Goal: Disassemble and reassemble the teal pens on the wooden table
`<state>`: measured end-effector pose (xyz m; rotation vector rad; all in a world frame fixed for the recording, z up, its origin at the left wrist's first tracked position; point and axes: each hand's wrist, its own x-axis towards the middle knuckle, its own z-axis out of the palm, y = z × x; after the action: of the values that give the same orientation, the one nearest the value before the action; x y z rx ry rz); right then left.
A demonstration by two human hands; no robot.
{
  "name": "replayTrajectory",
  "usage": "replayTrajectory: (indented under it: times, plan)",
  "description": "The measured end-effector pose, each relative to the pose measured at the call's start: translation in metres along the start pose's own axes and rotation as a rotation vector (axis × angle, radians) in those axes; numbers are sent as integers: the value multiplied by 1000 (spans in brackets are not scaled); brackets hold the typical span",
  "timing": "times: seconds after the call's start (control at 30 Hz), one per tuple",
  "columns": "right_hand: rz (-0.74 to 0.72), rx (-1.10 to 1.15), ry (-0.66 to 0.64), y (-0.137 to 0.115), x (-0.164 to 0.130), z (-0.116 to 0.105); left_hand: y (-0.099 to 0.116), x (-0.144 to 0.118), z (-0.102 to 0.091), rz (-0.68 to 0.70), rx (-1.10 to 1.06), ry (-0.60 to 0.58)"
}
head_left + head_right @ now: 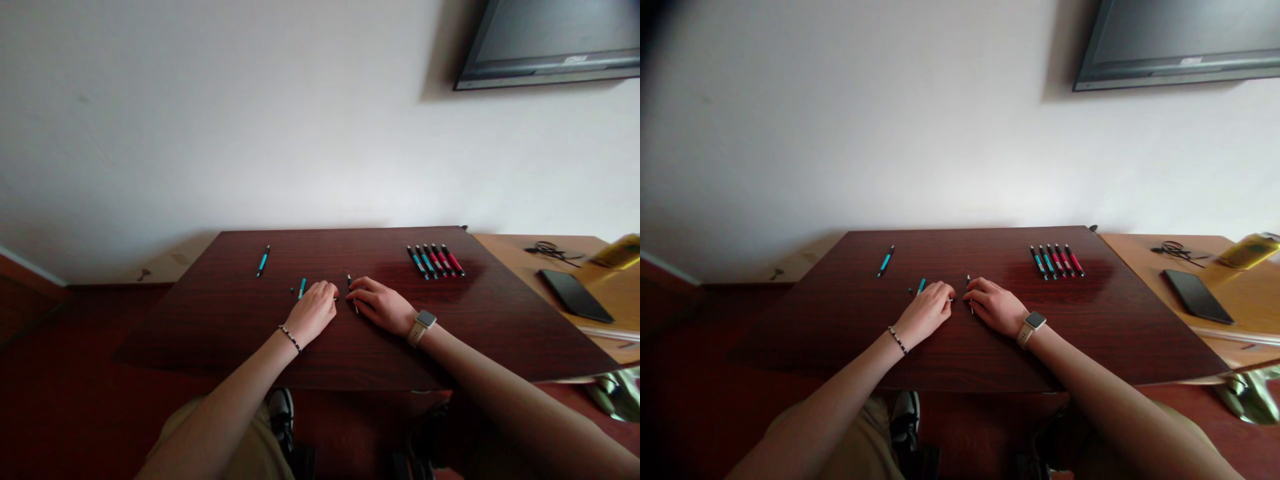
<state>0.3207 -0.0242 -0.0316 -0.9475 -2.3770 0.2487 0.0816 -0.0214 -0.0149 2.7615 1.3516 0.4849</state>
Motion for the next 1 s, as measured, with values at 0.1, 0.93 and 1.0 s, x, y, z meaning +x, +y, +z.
replayTrajectory:
  times: [0.1, 0.93, 1.0]
  plan:
    - [-16, 14, 6, -2, 1, -3, 3, 1, 4, 17, -9, 23]
    - [-91, 79, -93, -7, 1, -9, 14, 4, 16, 105, -137, 107]
    - [-88, 80, -88, -6, 1, -9, 15, 4, 16, 108, -144, 98]
